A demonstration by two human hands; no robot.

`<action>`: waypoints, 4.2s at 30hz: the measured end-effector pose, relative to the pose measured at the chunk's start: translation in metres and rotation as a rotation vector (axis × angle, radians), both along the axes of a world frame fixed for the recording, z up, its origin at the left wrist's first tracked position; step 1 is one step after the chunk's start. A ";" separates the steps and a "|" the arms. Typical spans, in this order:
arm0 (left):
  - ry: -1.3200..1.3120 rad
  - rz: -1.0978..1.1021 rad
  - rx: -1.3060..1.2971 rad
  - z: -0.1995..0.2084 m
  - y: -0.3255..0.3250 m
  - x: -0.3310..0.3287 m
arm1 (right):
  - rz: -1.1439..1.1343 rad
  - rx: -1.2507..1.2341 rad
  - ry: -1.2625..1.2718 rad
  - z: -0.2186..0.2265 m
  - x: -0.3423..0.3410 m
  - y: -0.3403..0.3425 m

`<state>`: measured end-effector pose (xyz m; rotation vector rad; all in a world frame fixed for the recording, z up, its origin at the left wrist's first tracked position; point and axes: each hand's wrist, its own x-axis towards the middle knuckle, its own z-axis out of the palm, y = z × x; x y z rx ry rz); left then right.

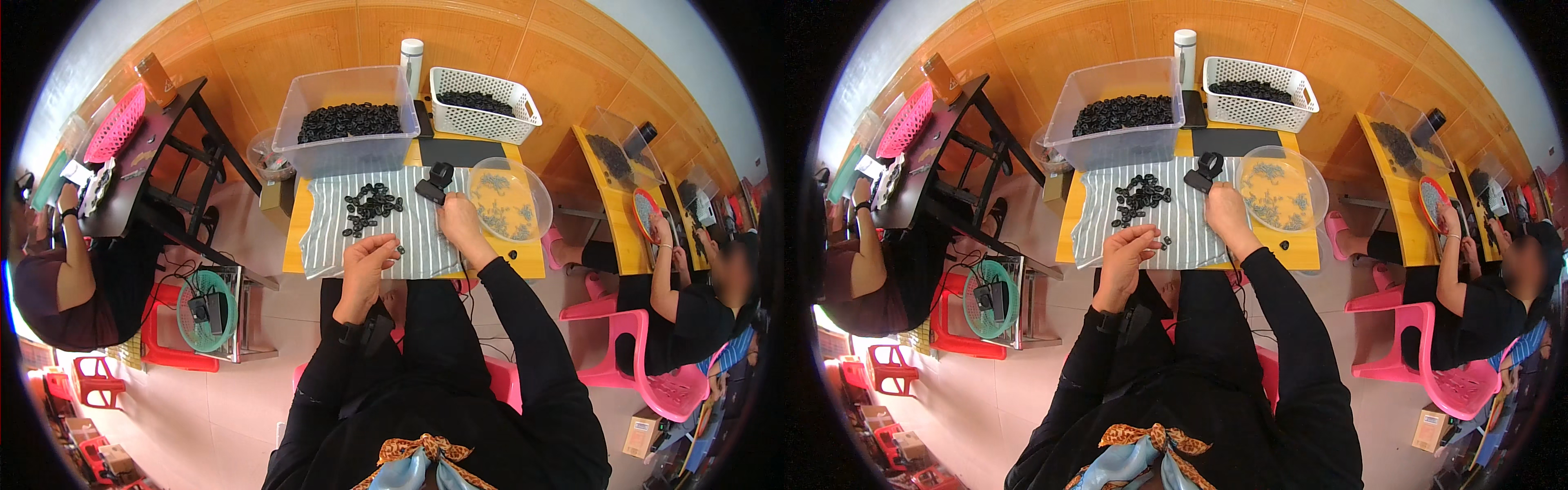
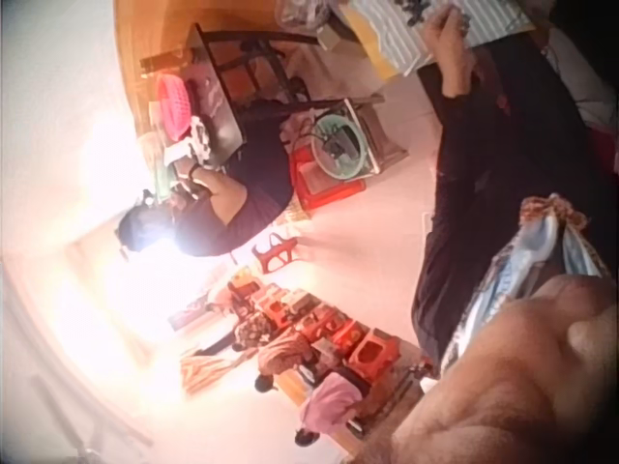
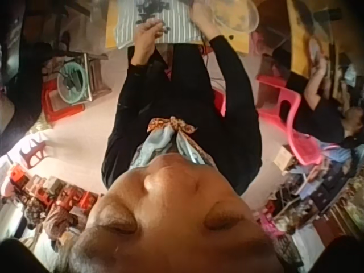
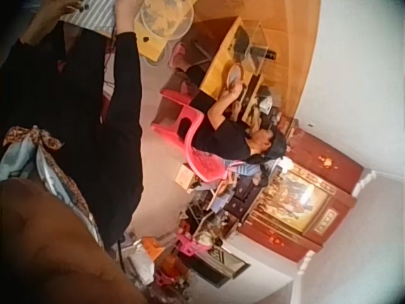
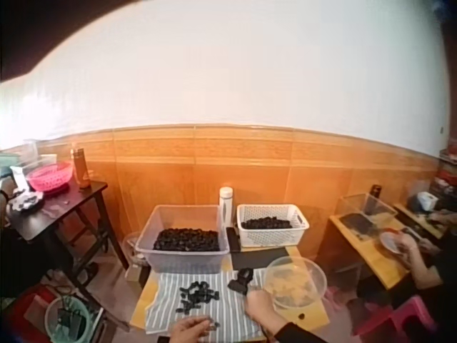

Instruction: Sorting small black parts on a cloth-covered table in a manufacturing environment.

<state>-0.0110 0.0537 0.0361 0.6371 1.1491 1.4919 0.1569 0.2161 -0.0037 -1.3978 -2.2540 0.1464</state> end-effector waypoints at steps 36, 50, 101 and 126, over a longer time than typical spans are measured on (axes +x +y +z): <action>1.151 -0.438 0.371 0.062 -0.080 0.003 | 0.428 -1.024 1.505 0.062 -0.012 -0.198; 1.562 -0.648 0.587 0.062 -0.122 -0.012 | 0.240 -0.983 1.549 0.050 -0.013 -0.171; 1.403 -0.087 -0.377 0.073 0.250 -0.151 | 0.029 -0.743 0.845 0.018 0.004 0.008; 1.106 0.188 1.095 0.249 0.029 -0.143 | 0.383 -0.204 -0.137 0.122 -0.152 0.119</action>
